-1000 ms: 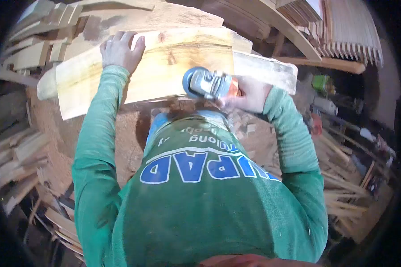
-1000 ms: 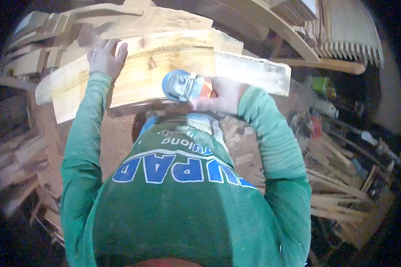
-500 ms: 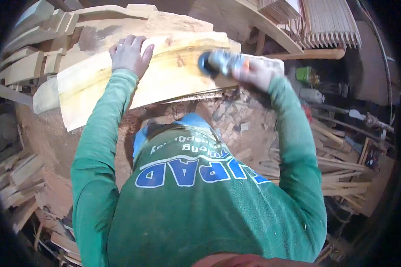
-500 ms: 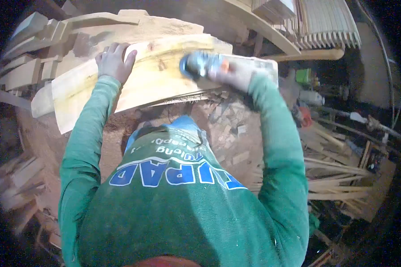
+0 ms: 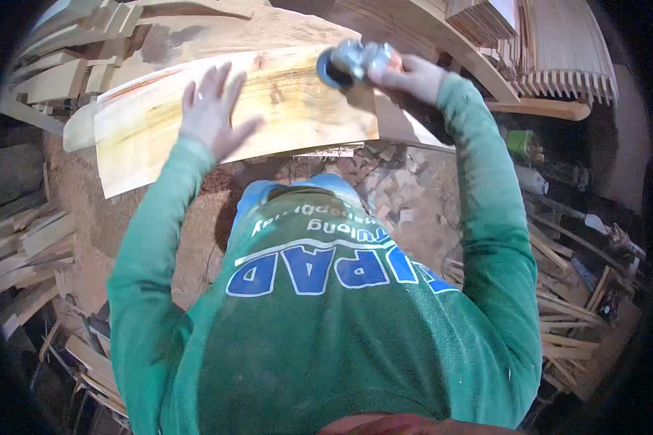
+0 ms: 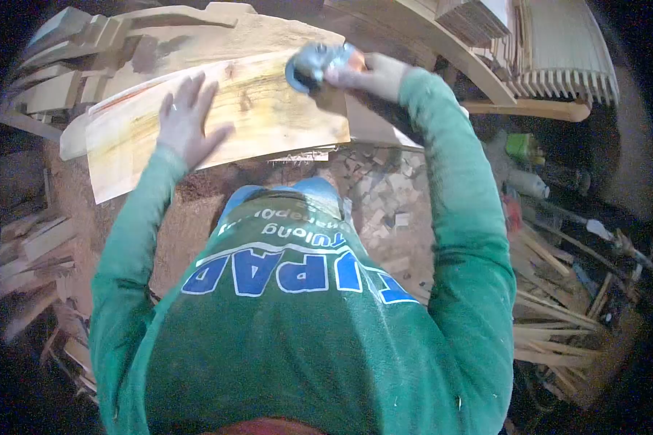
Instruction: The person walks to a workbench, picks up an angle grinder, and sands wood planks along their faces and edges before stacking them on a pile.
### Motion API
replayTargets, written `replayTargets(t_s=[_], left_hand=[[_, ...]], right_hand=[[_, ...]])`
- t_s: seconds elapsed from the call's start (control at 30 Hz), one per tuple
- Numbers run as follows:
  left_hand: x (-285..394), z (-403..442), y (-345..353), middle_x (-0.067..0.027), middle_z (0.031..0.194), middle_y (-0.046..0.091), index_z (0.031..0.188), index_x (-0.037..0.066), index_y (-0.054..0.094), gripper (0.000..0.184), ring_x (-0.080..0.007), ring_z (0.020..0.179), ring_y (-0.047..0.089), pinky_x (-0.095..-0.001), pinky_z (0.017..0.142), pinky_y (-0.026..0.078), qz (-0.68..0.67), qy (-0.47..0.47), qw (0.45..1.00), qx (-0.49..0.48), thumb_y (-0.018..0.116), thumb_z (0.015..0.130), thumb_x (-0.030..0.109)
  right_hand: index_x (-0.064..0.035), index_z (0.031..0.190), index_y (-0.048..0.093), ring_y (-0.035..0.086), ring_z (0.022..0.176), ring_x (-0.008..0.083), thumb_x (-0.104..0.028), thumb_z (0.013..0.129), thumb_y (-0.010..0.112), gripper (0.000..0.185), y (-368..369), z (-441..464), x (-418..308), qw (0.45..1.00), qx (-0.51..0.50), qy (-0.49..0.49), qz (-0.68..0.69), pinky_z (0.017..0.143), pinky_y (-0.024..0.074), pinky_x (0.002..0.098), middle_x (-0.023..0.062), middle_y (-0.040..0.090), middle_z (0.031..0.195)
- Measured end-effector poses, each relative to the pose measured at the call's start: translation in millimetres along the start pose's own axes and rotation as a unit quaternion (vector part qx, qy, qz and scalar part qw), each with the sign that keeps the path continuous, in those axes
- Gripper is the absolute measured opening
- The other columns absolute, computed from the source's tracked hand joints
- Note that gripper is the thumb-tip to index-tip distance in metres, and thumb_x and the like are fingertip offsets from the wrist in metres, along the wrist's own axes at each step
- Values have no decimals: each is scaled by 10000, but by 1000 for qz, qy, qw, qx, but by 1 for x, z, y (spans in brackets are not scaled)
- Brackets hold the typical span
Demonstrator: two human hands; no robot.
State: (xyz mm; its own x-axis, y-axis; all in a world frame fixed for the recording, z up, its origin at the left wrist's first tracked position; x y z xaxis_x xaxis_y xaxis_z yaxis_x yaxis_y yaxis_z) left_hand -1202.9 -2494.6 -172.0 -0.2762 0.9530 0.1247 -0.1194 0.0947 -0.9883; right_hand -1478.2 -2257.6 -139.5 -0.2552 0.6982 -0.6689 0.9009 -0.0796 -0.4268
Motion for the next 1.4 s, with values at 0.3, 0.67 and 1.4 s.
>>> replayTargets(t_s=[0.3,0.67,1.4], left_hand=[[-23,-85,17,-86,1698,206,1608,196,296,859,-357,1552,214,-572,1236,168,96,-30,989,-105,634,834,39],[-27,-90,20,-84,1696,215,1603,196,299,892,-362,1541,241,-601,1213,213,42,2,998,-54,622,800,-18],[-14,-30,-141,-99,1047,730,1234,149,635,376,-332,897,708,-447,746,554,-36,71,997,19,724,878,233]], right_hand=[[-21,1330,598,634,1087,200,-460,883,762,648,48,-62,-49,977,-168,-69,-111,987,487,367,130,699,1172],[-41,1205,650,549,800,108,-391,873,797,504,11,-35,-22,998,-25,9,57,694,466,277,2,627,929],[-7,1180,681,623,752,120,-396,904,761,484,-55,-139,122,898,361,51,244,685,516,294,37,662,881]])
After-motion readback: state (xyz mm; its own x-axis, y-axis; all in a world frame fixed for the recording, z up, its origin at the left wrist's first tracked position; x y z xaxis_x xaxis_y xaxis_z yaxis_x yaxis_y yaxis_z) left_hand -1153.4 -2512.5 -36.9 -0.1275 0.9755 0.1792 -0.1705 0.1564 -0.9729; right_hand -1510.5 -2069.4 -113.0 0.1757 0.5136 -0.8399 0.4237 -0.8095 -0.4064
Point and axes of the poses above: each hand's wrist, its own z-axis towards the middle knuckle, its own y-axis out of the palm, x = y × z, the point moved 5 cm from there along z, towards the middle knuckle
